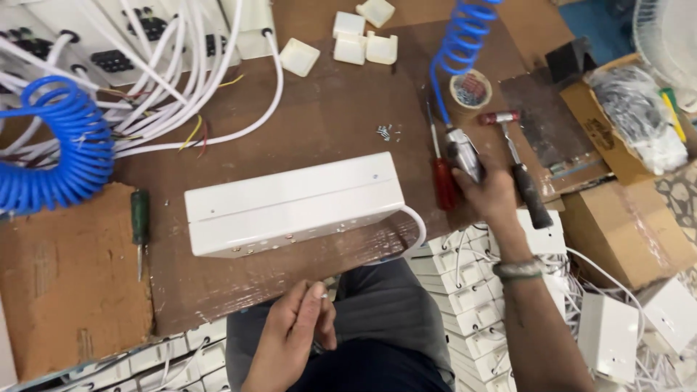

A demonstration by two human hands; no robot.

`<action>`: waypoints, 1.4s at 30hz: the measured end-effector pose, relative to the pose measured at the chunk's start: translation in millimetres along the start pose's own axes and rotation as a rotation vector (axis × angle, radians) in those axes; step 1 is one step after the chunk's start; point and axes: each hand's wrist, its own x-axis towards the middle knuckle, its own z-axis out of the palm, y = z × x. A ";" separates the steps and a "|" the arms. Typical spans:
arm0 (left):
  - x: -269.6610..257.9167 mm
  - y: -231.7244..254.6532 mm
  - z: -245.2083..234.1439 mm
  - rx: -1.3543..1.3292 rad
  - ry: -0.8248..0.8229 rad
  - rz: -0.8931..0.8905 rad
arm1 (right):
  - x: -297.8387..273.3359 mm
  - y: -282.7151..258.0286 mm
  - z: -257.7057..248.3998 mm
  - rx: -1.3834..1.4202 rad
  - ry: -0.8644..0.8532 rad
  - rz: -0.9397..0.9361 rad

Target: Assembling a white metal electrical or electronic enclosure using screws, a screwdriver, a hammer, and an air-powered screwdriver.

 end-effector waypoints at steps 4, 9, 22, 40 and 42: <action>0.3 8.2 -4.6 -0.083 0.027 -0.107 | -30.9 -40.8 -36.5 0.630 -0.108 0.237; 6.6 24.0 -3.8 -0.172 0.016 -0.012 | -88.2 -114.5 -57.9 1.950 -0.487 -0.145; -9.1 18.0 -8.3 -0.266 -0.008 0.256 | -118.2 -229.7 -40.3 1.842 -0.497 -0.432; -15.5 21.8 -16.0 -0.235 0.028 0.293 | -123.7 -241.0 -25.7 1.771 -0.448 -0.473; -15.4 24.2 -14.8 -0.232 0.066 0.230 | -126.6 -241.8 -23.6 1.805 -0.498 -0.476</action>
